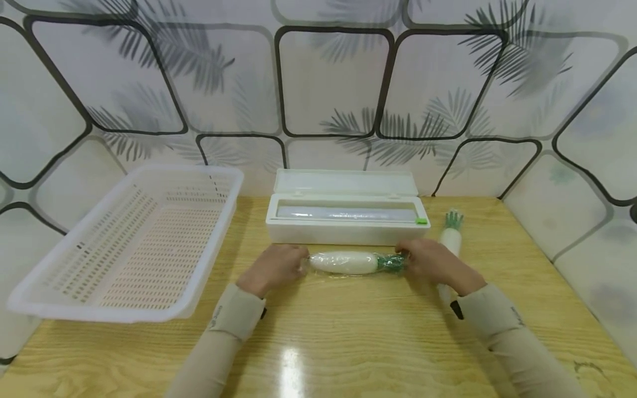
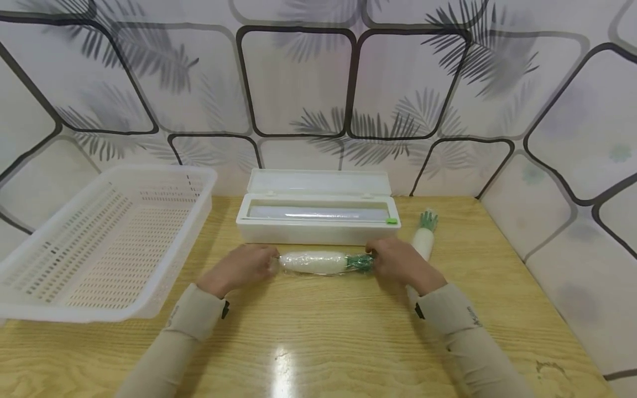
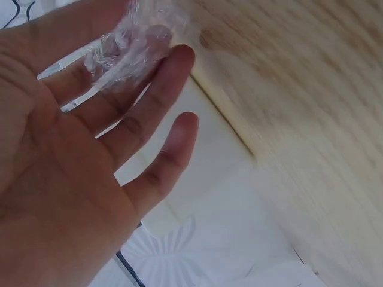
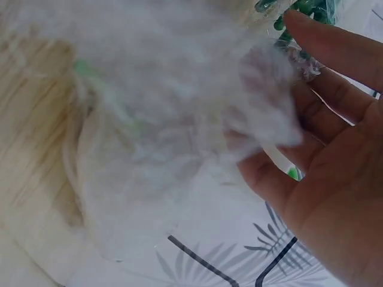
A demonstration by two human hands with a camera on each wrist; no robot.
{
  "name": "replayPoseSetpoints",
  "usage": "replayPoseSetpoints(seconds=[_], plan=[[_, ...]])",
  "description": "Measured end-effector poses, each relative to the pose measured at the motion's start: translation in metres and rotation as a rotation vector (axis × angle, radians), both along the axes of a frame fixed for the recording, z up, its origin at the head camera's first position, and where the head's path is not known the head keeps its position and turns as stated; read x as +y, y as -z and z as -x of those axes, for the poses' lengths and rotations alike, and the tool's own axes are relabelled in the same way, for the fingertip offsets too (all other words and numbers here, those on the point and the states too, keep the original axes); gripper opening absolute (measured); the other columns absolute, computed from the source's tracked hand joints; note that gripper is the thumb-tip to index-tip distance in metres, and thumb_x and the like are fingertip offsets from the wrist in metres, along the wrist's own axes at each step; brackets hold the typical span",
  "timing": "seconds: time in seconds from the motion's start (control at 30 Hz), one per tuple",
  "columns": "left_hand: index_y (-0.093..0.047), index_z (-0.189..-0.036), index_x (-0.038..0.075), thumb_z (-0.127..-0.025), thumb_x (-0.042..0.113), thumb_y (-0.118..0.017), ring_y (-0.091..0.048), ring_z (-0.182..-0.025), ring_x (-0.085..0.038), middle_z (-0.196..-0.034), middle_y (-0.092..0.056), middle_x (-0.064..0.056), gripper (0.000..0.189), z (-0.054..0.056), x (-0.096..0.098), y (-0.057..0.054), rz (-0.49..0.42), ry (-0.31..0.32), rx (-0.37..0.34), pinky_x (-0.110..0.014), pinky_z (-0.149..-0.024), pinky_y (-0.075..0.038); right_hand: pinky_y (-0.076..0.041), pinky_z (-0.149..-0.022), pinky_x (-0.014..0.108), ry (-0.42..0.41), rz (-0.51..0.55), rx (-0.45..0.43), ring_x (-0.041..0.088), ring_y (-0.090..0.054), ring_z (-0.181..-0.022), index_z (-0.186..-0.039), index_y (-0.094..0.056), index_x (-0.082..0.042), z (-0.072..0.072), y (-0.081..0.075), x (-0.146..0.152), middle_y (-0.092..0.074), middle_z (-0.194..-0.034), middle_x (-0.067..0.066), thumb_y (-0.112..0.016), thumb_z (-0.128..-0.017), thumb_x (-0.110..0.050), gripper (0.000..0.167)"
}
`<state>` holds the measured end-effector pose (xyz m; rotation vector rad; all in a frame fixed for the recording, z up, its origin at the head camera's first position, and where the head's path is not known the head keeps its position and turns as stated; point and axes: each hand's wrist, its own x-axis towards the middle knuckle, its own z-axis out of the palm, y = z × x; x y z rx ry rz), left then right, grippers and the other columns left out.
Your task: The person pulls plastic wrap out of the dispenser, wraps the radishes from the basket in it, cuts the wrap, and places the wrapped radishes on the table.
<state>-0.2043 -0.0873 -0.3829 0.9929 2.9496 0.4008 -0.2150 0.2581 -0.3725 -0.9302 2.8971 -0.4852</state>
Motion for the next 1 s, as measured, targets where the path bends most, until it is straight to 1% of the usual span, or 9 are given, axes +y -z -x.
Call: replayPoseSetpoints(seconds=[0.03, 0.17, 0.27, 0.4, 0.47, 0.53, 0.67, 0.83, 1.0], plan=[[-0.071, -0.107, 0.002, -0.089, 0.001, -0.074, -0.068, -0.09, -0.026, -0.104, -0.073, -0.01, 0.018, 0.0, 0.0, -0.001, -0.007, -0.012, -0.01, -0.038, -0.082, -0.057, -0.057, -0.077, 0.047, 0.0, 0.03, -0.012, 0.031, -0.069, -0.089, -0.107, -0.07, 0.005, 0.0, -0.001, 0.001, -0.071, -0.097, 0.014, -0.06, -0.085, 0.009, 0.024], [-0.07, -0.114, 0.002, -0.088, -0.005, -0.07, -0.068, -0.095, -0.027, -0.11, -0.072, -0.012, 0.027, -0.002, -0.002, -0.006, -0.063, -0.064, -0.086, -0.038, -0.084, -0.056, -0.058, -0.074, 0.041, -0.009, 0.173, -0.086, 0.025, -0.067, -0.084, -0.106, -0.068, 0.008, -0.001, -0.005, 0.006, -0.07, -0.092, 0.009, -0.064, -0.09, 0.008, 0.016], [-0.067, -0.12, 0.002, -0.089, -0.007, -0.066, -0.069, -0.099, -0.028, -0.116, -0.07, -0.014, 0.032, -0.003, -0.006, -0.01, -0.114, -0.079, -0.126, -0.038, -0.083, -0.057, -0.058, -0.071, 0.037, 0.005, 0.28, -0.16, 0.022, -0.067, -0.082, -0.105, -0.067, 0.009, -0.003, -0.006, 0.01, -0.07, -0.092, 0.008, -0.064, -0.094, 0.007, 0.012], [-0.066, -0.119, 0.003, -0.093, -0.004, -0.063, -0.069, -0.101, -0.031, -0.116, -0.07, -0.016, 0.027, -0.003, -0.011, -0.011, -0.171, -0.082, -0.145, -0.039, -0.084, -0.057, -0.059, -0.066, 0.038, 0.065, 0.438, -0.286, 0.024, -0.068, -0.073, -0.106, -0.06, 0.013, -0.007, -0.005, 0.012, -0.07, -0.085, 0.009, -0.057, -0.097, 0.009, 0.01], [-0.066, -0.116, 0.003, -0.094, -0.003, -0.064, -0.068, -0.102, -0.031, -0.114, -0.07, -0.015, 0.023, -0.003, -0.012, -0.01, -0.186, -0.083, -0.148, -0.04, -0.085, -0.057, -0.06, -0.065, 0.039, 0.115, 0.514, -0.357, 0.026, -0.068, -0.07, -0.105, -0.057, 0.013, -0.009, -0.004, 0.011, -0.069, -0.08, 0.01, -0.055, -0.098, 0.009, 0.009], [-0.067, -0.111, 0.003, -0.095, -0.003, -0.064, -0.068, -0.102, -0.03, -0.112, -0.07, -0.015, 0.018, -0.003, -0.013, -0.009, -0.191, -0.08, -0.147, -0.04, -0.086, -0.057, -0.06, -0.066, 0.038, 0.166, 0.564, -0.412, 0.026, -0.068, -0.069, -0.102, -0.057, 0.012, -0.011, -0.003, 0.009, -0.069, -0.077, 0.01, -0.055, -0.099, 0.007, 0.007], [-0.069, -0.107, 0.001, -0.096, -0.003, -0.064, -0.067, -0.102, -0.03, -0.109, -0.07, -0.014, 0.013, -0.001, -0.013, -0.007, -0.209, -0.073, -0.158, -0.041, -0.088, -0.056, -0.06, -0.065, 0.034, 0.254, 0.596, -0.478, 0.023, -0.068, -0.069, -0.097, -0.059, 0.011, -0.012, 0.0, 0.004, -0.067, -0.075, 0.009, -0.056, -0.098, 0.006, 0.006], [-0.069, -0.11, -0.005, -0.097, -0.003, -0.063, -0.066, -0.103, -0.031, -0.109, -0.069, -0.017, 0.015, 0.001, -0.013, -0.007, -0.236, -0.072, -0.196, -0.04, -0.09, -0.056, -0.059, -0.063, 0.031, 0.354, 0.618, -0.538, 0.017, -0.065, -0.066, -0.098, -0.06, 0.01, -0.013, 0.002, 0.001, -0.066, -0.074, 0.006, -0.055, -0.1, 0.003, 0.009], [-0.069, -0.112, -0.011, -0.091, -0.006, -0.065, -0.065, -0.099, -0.03, -0.107, -0.068, -0.018, 0.021, 0.004, -0.014, -0.005, -0.253, -0.04, -0.218, -0.038, -0.088, -0.056, -0.058, -0.062, 0.03, 0.413, 0.649, -0.582, 0.014, -0.062, -0.064, -0.099, -0.062, 0.009, -0.013, 0.004, 0.0, -0.064, -0.075, 0.006, -0.055, -0.101, -0.001, 0.012]])
